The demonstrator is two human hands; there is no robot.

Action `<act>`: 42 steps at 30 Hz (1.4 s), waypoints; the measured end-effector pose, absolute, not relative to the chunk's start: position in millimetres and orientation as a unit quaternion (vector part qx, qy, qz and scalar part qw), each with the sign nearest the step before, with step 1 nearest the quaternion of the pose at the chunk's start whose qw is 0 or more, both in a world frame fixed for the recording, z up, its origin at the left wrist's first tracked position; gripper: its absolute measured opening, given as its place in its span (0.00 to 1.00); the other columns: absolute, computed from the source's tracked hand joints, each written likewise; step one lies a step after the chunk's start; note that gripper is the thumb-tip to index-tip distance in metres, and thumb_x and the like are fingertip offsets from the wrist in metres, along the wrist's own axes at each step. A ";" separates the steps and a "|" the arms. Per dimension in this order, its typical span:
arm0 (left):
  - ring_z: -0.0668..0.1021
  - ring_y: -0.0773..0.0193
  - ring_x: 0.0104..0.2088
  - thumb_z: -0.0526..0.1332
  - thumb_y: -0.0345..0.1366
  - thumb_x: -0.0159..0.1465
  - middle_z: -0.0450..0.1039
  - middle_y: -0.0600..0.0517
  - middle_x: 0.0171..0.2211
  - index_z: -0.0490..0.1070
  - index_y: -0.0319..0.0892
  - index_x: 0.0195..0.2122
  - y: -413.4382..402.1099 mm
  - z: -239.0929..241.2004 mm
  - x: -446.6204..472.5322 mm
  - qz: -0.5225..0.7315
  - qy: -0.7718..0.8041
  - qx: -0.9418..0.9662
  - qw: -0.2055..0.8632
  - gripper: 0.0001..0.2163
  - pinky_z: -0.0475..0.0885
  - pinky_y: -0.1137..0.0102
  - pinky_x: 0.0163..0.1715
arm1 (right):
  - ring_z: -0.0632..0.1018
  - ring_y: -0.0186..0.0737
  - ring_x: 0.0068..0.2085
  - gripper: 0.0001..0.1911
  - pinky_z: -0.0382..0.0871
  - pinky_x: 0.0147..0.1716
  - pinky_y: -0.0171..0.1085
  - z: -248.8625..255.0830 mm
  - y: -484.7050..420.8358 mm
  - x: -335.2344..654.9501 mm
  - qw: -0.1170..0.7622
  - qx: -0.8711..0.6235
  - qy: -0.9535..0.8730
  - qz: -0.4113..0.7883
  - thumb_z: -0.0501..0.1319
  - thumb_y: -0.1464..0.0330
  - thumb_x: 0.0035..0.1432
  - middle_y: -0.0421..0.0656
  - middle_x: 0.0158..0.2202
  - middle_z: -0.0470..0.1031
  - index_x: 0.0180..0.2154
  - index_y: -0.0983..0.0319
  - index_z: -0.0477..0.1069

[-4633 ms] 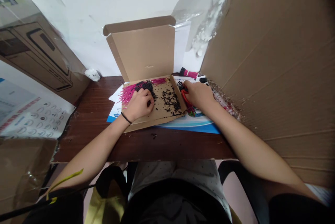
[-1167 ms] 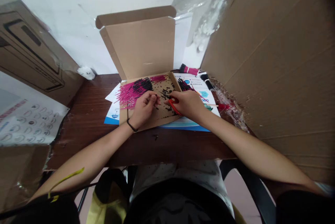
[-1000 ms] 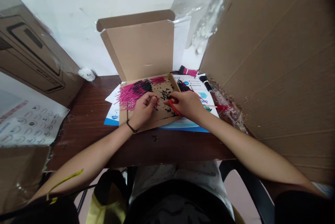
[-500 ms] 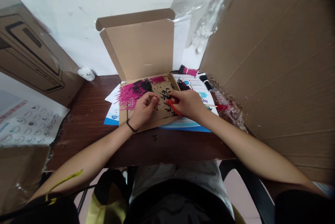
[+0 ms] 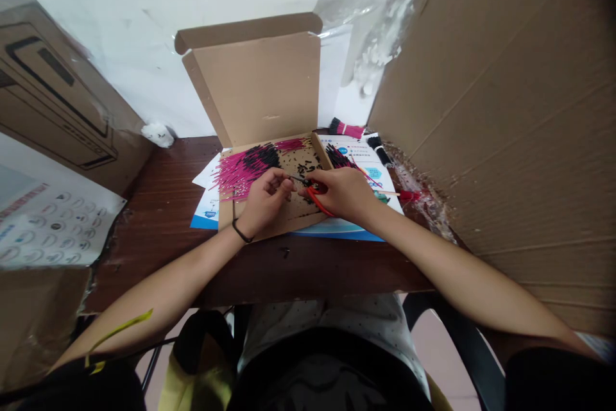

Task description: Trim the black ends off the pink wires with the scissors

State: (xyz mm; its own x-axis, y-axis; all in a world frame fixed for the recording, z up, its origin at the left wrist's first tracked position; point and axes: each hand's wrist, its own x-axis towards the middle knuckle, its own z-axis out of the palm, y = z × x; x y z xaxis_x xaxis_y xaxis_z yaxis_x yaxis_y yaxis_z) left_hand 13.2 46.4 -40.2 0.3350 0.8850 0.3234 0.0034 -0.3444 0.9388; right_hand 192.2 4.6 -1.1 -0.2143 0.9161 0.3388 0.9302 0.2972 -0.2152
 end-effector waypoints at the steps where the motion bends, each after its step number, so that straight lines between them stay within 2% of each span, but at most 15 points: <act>1: 0.73 0.71 0.22 0.62 0.49 0.59 0.71 0.54 0.24 0.66 0.42 0.34 46.4 -40.0 13.2 0.473 0.329 0.673 0.465 0.14 0.69 0.74 0.22 | 0.75 0.39 0.28 0.21 0.48 0.25 0.36 -2.1 4.8 192.4 0.203 -0.589 -0.782 -0.018 0.55 0.50 0.57 0.44 0.27 0.78 0.37 0.58 0.77; 10: 0.72 0.71 0.22 0.61 0.46 0.60 0.71 0.54 0.23 0.68 0.41 0.33 45.4 -39.5 12.0 0.456 0.345 0.697 0.433 0.12 0.68 0.74 0.23 | 0.73 0.38 0.27 0.20 0.47 0.25 0.36 -1.6 5.8 192.7 0.153 -0.604 -0.782 -0.013 0.56 0.51 0.57 0.44 0.24 0.75 0.32 0.59 0.77; 14: 0.75 0.67 0.30 0.61 0.47 0.60 0.74 0.50 0.30 0.71 0.41 0.31 47.5 -35.4 10.7 0.486 0.342 0.704 0.388 0.13 0.70 0.72 0.29 | 0.72 0.38 0.27 0.18 0.51 0.26 0.36 2.2 6.8 193.3 0.191 -0.620 -0.761 0.007 0.57 0.54 0.58 0.44 0.24 0.74 0.34 0.61 0.77; 17: 0.74 0.67 0.30 0.63 0.46 0.59 0.74 0.50 0.31 0.74 0.42 0.30 48.2 -33.7 9.6 0.499 0.337 0.712 0.362 0.12 0.70 0.71 0.29 | 0.70 0.35 0.26 0.18 0.55 0.27 0.35 4.5 6.2 192.9 0.269 -0.604 -0.747 0.069 0.59 0.55 0.56 0.42 0.24 0.74 0.37 0.62 0.76; 21: 0.76 0.67 0.28 0.64 0.44 0.57 0.76 0.50 0.28 0.76 0.41 0.32 43.2 -34.1 11.0 0.475 0.343 0.701 0.407 0.11 0.71 0.71 0.29 | 0.67 0.31 0.25 0.18 0.57 0.27 0.32 7.0 3.0 190.5 0.350 -0.534 -0.748 0.180 0.61 0.57 0.53 0.39 0.23 0.72 0.38 0.63 0.76; 26: 0.79 0.65 0.30 0.66 0.43 0.55 0.79 0.49 0.30 0.76 0.41 0.31 37.1 -29.8 13.6 0.479 0.350 0.683 0.426 0.10 0.74 0.69 0.31 | 0.67 0.31 0.27 0.19 0.59 0.28 0.32 8.5 2.0 188.7 0.365 -0.471 -0.736 0.320 0.64 0.60 0.48 0.38 0.25 0.71 0.41 0.65 0.75; 30: 0.79 0.65 0.30 0.67 0.42 0.54 0.79 0.49 0.29 0.76 0.41 0.30 39.3 -23.5 12.8 0.458 0.353 0.694 0.428 0.09 0.73 0.69 0.30 | 0.69 0.31 0.28 0.18 0.61 0.29 0.33 10.4 4.5 191.9 0.355 -0.469 -0.723 0.362 0.62 0.65 0.47 0.39 0.27 0.73 0.41 0.65 0.74; 34: 0.77 0.67 0.26 0.63 0.44 0.58 0.78 0.50 0.26 0.74 0.40 0.30 47.8 -22.6 9.4 0.472 0.398 0.675 0.405 0.11 0.71 0.71 0.27 | 0.68 0.31 0.27 0.16 0.60 0.27 0.34 16.9 12.6 208.2 0.330 -0.508 -0.739 0.294 0.60 0.67 0.48 0.39 0.26 0.73 0.40 0.63 0.76; 37: 0.75 0.69 0.23 0.56 0.47 0.64 0.74 0.51 0.21 0.69 0.40 0.22 55.2 -21.9 4.5 0.499 0.410 0.664 0.377 0.19 0.69 0.72 0.26 | 0.69 0.34 0.28 0.15 0.60 0.29 0.36 22.9 21.5 226.9 0.326 -0.558 -0.744 0.168 0.60 0.66 0.50 0.41 0.27 0.74 0.40 0.64 0.76; 40: 0.73 0.69 0.22 0.49 0.48 0.67 0.70 0.51 0.17 0.63 0.41 0.14 62.1 -15.5 -2.9 0.481 0.414 0.695 0.339 0.26 0.66 0.72 0.26 | 0.70 0.38 0.29 0.15 0.58 0.29 0.38 23.7 28.9 241.0 0.250 -0.640 -0.725 0.032 0.57 0.65 0.53 0.45 0.29 0.76 0.40 0.61 0.77; 42: 0.72 0.68 0.23 0.53 0.45 0.66 0.70 0.51 0.18 0.66 0.42 0.15 66.7 -9.4 -8.8 0.422 0.423 0.750 0.282 0.23 0.66 0.71 0.26 | 0.72 0.41 0.30 0.15 0.56 0.28 0.39 20.4 31.9 244.9 0.186 -0.684 -0.705 -0.016 0.56 0.65 0.54 0.48 0.32 0.77 0.41 0.59 0.77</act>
State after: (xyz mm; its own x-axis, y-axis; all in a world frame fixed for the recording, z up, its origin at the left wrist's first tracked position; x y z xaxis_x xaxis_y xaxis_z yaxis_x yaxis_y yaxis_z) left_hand -8.8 66.7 -9.4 0.2849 0.8731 0.3955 0.3972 -0.4831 0.7803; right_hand 244.9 31.9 20.4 0.0043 0.9588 0.2839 0.9708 0.0642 -0.2313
